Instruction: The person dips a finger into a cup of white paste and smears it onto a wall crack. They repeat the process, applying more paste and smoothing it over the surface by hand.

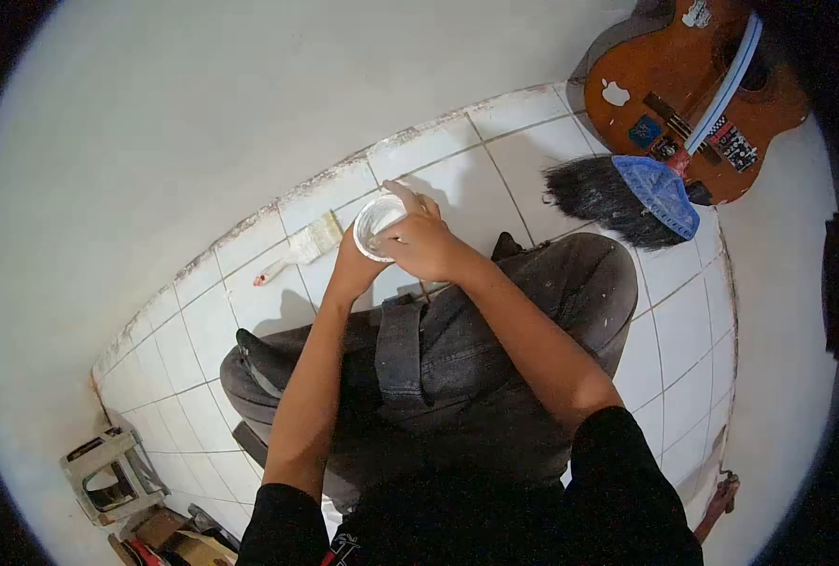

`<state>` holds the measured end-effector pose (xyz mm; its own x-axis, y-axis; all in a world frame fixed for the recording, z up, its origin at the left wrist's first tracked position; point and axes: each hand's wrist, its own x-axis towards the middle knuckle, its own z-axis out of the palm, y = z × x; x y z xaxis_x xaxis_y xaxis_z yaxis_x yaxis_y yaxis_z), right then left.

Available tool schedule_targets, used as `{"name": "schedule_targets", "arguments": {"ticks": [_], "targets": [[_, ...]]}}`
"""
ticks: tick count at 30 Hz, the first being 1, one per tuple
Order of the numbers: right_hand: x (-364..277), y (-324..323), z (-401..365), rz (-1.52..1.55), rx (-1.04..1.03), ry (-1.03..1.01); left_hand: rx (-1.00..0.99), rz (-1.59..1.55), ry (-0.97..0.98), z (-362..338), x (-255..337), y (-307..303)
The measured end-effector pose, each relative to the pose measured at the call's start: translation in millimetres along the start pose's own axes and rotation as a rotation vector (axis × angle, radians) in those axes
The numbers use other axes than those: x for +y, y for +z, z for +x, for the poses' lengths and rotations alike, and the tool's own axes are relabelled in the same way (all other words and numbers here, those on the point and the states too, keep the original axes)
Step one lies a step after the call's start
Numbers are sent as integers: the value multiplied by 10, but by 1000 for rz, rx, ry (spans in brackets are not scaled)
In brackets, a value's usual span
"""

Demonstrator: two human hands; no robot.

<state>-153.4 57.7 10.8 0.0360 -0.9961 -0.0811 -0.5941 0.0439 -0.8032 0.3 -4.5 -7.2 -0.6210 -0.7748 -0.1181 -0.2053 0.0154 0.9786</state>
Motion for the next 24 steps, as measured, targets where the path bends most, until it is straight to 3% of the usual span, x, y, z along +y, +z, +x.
{"name": "schedule_targets", "arguments": {"ticks": [5, 8, 11, 13, 15, 17, 19, 24], "targets": [[13, -67, -1, 28, 33, 35, -76, -38, -25, 7, -2, -2], [142, -68, 57, 91, 111, -123, -52, -35, -31, 7, 70, -14], [-47, -362, -12, 119, 79, -53, -81, 72, 53, 41, 100, -43], [57, -360, 81, 129, 77, -180, -90, 56, 40, 39, 121, -55], [77, -348, 41, 353, 141, -81, -110, 22, 3, 29, 129, -82], [73, -370, 58, 286, 161, -121, -117, 134, 3, 41, 87, -136], [46, -393, 60, 469, 166, -96, -132, -40, -2, 14, 85, -152], [-64, -369, -36, 41, 188, -210, -154, 182, 33, -15, 115, -222]]}}
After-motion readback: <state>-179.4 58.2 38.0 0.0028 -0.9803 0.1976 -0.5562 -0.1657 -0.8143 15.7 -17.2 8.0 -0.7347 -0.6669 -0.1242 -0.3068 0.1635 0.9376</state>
